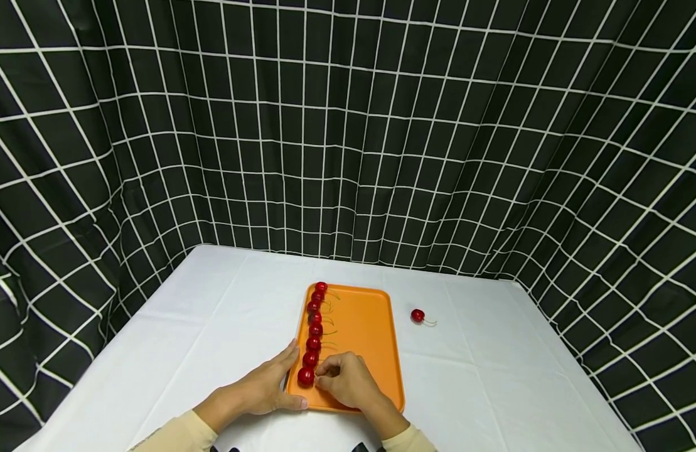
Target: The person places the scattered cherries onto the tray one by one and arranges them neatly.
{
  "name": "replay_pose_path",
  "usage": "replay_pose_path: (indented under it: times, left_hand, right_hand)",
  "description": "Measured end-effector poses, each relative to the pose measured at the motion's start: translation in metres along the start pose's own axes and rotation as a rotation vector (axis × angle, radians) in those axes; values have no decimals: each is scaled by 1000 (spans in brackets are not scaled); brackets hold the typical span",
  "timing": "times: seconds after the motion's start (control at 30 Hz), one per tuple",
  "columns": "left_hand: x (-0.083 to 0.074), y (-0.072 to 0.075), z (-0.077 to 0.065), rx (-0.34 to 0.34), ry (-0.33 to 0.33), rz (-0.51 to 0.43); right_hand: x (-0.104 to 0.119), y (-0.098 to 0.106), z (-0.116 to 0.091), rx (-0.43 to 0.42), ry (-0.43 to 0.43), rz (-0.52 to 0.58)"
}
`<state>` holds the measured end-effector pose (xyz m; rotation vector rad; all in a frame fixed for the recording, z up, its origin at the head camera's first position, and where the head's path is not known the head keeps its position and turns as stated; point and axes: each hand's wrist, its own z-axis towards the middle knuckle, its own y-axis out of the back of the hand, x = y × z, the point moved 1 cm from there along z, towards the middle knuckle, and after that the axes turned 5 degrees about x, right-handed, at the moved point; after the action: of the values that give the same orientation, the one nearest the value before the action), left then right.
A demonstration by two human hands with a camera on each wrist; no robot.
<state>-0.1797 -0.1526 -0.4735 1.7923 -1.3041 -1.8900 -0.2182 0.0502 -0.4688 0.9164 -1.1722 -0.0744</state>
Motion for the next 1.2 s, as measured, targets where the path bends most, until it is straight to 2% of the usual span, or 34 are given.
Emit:
replay_pose_path:
  times: [0.3,0.5,0.67,0.73,0.93,1.2]
  left_hand:
    - [1,1,0,-4,0,-4]
    - [2,1,1,-9,-1,8]
    - [4,1,3,-11,17,21]
    - [4,1,4,-9,17,14]
    - [5,-2,1,-2,12,-3]
    - [3,-1,1,-3,26,18]
  right_hand:
    - [3,4,1,6,-13,-42]
    - [3,12,-1,16,-72,-68]
    - [4,26,-2,-2,-109,-45]
    - [5,33,-3,-31,-107,-34]
    - [4,52,-9,-137,-23,16]
    - [-5,88,-12,-334,87,86]
